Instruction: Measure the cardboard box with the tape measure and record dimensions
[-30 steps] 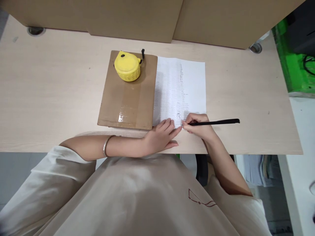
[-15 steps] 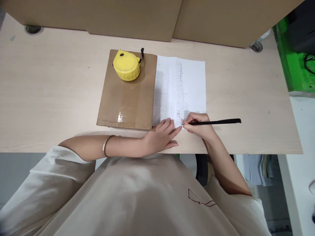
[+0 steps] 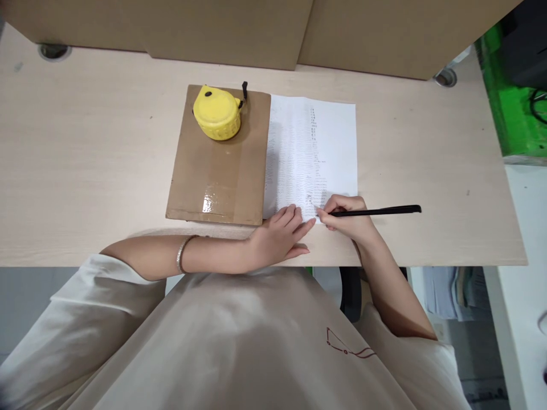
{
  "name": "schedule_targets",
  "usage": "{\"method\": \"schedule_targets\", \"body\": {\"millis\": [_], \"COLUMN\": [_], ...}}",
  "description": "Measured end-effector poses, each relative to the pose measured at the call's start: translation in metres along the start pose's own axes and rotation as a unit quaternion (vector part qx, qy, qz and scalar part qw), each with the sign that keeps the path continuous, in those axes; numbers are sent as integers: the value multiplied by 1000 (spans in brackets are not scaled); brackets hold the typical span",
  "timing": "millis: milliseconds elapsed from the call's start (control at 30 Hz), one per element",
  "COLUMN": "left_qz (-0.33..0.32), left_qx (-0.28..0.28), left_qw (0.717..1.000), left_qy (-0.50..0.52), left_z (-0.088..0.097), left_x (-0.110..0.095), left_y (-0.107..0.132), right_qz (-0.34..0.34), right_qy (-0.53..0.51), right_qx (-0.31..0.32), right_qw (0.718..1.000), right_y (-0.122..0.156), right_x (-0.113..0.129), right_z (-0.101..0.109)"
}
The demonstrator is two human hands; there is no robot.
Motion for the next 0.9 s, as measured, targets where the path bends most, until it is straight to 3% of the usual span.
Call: {"method": "schedule_targets", "body": {"millis": [633,900], "left_qz": [6,-1], "left_qx": [8,11], "left_qw": [1000,1000], "left_qy": [16,23], "left_z": [1,1], "left_x": [0,0], "left_y": [1,1], "right_qz": [25,-16], "right_qy": [22,4], "right_qx": [-9,6], "right_qw": [999,1000], "right_y": [-1,-2], "right_x": [3,1], "right_z": [0,0]}}
Point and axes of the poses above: each hand's wrist, its own y-axis away from the middle knuckle, its own z-axis out of the back of the hand, x = y × z, the point moved 4 cm from there along -y, towards the middle knuckle, and after that the axes turned 4 degrees about y, right-handed, at the moved point
